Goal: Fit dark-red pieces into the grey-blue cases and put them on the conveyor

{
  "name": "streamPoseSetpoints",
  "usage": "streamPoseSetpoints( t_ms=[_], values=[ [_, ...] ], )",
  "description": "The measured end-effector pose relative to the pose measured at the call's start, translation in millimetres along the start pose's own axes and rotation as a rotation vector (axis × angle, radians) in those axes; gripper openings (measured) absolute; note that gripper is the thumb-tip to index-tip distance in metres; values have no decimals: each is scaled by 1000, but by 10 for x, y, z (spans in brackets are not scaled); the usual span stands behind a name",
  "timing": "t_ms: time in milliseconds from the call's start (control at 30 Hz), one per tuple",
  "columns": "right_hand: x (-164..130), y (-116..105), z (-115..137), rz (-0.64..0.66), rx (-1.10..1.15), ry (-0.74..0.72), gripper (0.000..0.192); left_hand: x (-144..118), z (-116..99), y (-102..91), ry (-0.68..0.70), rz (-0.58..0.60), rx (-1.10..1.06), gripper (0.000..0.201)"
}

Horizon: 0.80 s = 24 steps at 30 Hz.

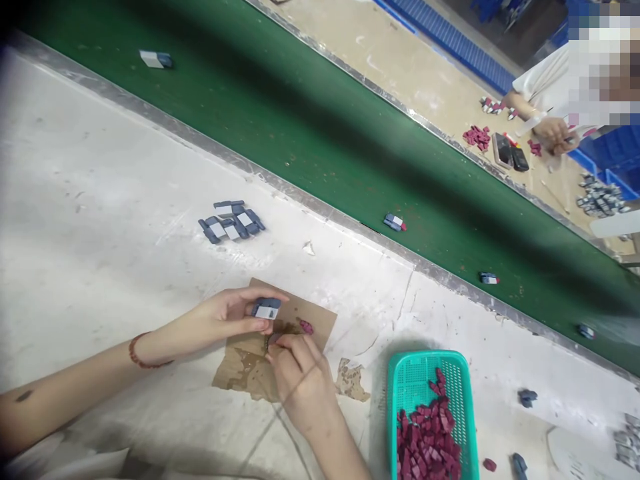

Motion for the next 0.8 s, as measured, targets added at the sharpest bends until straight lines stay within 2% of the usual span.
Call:
streamPoseSetpoints(
  t_ms=[133, 233, 367, 600, 800],
  values=[
    [-24, -132, -167, -131, 325, 227, 10, -54, -23, 29, 69, -4, 118, 31],
    [-57, -242, -281, -255, 586, 378, 5, -91, -44, 139, 86, 125, 111, 40],
    [-53, -278, -293, -304, 814, 442, 7, -126, -50, 281, 100, 296, 131, 46],
    [-17, -234, -236, -291, 850, 417, 7, -160, -46, 363, 107, 395, 174, 39],
    [-34, -185, -234, -207, 823, 382, 11, -176, -20, 381, 104, 409, 211, 40]
  ],
)
Point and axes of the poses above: each hand's wrist, its own x-axis towards the middle knuckle, its own y-axis out of the palm, z = x × y, the point moved 6 cm from there along x, towards the middle knuckle, and after that the axes turned 4 degrees about y, right-handed, at the moved point
